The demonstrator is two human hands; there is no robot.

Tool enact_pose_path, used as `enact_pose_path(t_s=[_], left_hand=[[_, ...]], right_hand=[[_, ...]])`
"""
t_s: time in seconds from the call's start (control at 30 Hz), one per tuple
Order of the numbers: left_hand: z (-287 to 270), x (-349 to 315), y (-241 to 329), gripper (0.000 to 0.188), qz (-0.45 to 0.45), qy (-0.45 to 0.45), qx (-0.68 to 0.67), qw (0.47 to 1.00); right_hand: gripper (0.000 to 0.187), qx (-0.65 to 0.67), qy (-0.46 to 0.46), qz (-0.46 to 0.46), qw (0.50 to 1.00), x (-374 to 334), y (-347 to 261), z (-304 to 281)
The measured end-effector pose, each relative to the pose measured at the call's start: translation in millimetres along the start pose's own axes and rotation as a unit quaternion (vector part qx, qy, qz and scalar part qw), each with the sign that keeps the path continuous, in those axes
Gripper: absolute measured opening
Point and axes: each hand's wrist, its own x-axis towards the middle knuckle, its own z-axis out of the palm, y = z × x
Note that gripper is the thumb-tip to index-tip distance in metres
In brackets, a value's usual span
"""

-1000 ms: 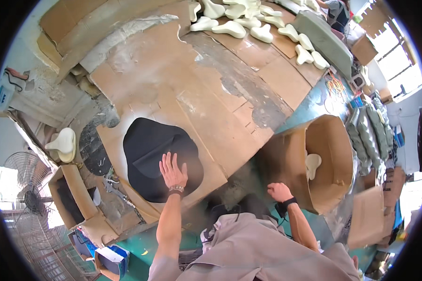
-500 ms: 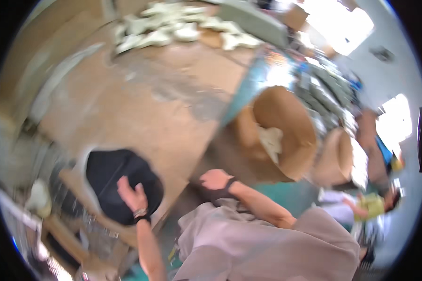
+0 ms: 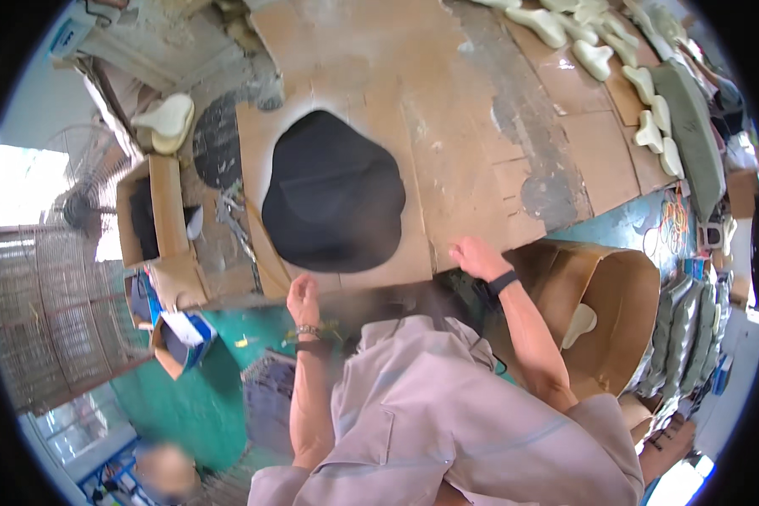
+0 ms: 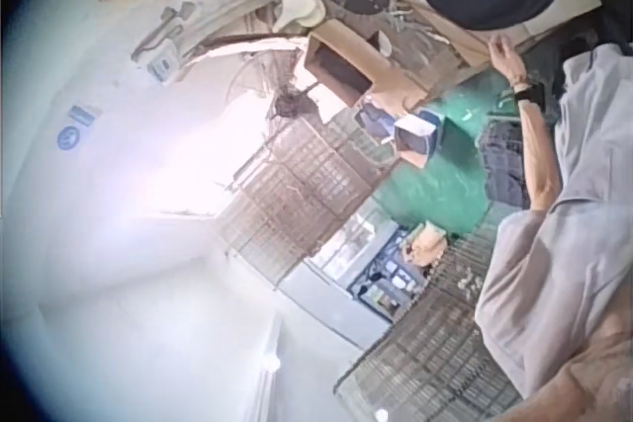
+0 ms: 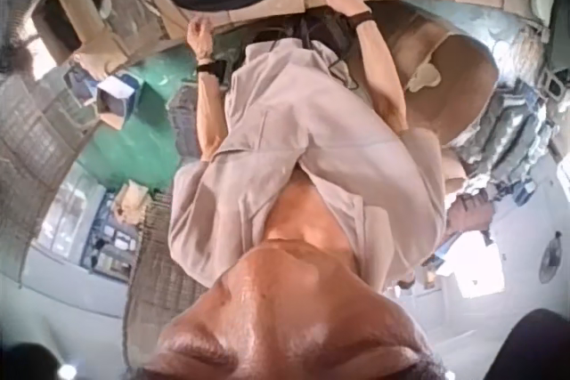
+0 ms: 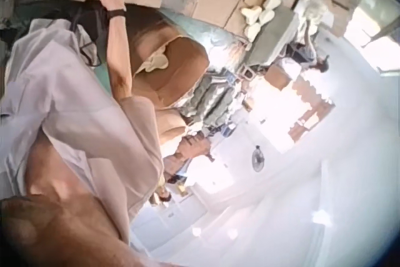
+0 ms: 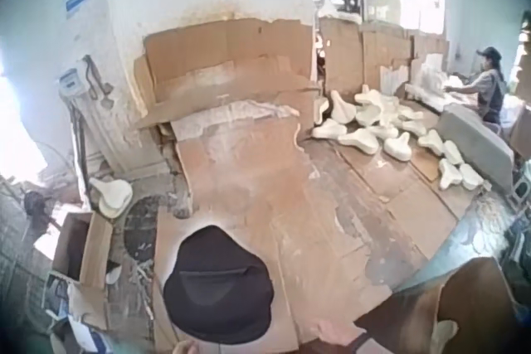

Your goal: The person places a black seat cushion onto a cardboard workbench and smooths it down. They then pick up a white foam insert from a pile and place it on the bench. The person uses a handheld pneumatic tool to apply adhesive or sealant to the edges of the black cushion. Finally, they pick up a dark fabric cover from a wire basket and place it on the bench.

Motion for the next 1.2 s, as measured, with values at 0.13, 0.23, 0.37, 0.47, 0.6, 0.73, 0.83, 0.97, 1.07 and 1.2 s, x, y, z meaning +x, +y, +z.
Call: enact_pose_path(t_s=[0.13, 0.23, 0.37, 0.47, 0.6, 0.73, 0.83, 0.97, 1.07, 1.2], left_hand=[[-2.7, -32.5, 21.1, 0.030, -0.069, -0.040, 0.045, 0.996], [-6.1, -43.5, 34.2, 0.033, -0.092, -0.072, 0.073, 0.990], [20.2, -43.2, 63.6, 0.034, -0.117, -0.209, 0.129, 0.962], [27.8, -51.4, 96.5, 0.034, -0.127, -0.411, 0.210, 0.878], [27.3, -54.7, 135.4, 0.030, -0.057, -0.504, 0.313, 0.803], [6.9, -39.4, 121.7, 0.026, -0.067, -0.469, 0.289, 0.832], [-7.2, -19.2, 85.3, 0.019, 0.065, -0.451, 0.279, 0.845], [-21.3, 6.4, 57.5, 0.017, 0.158, -0.440, 0.304, 0.830], [-22.9, 27.8, 44.4, 0.018, 0.151, -0.418, 0.312, 0.839], [-35.4, 28.5, 20.8, 0.015, 0.147, -0.457, 0.295, 0.826]], right_hand=[[0.033, 0.053, 0.039, -0.068, 0.996, 19.0, 23.0, 11.5], [0.033, 0.057, 0.027, -0.081, 0.995, 16.7, 9.1, 4.9], [0.030, 0.061, -0.005, -0.084, 0.995, -0.3, 2.1, 9.7], [0.026, 0.052, 0.023, -0.084, 0.995, -22.8, -18.8, -2.3], [0.031, 0.079, 0.037, -0.080, 0.993, -73.4, -74.7, -42.6], [0.035, 0.160, -0.093, -0.134, 0.973, -103.4, -112.8, -25.4], [0.025, 0.093, -0.037, -0.027, 0.995, -99.2, -115.7, 19.8], [0.018, -0.034, 0.103, 0.004, 0.994, -84.5, -117.9, 52.4], [0.018, -0.087, 0.169, 0.006, 0.982, -71.0, -121.8, 67.9], [0.020, -0.061, 0.180, 0.070, 0.979, -56.3, -105.7, 124.1]])
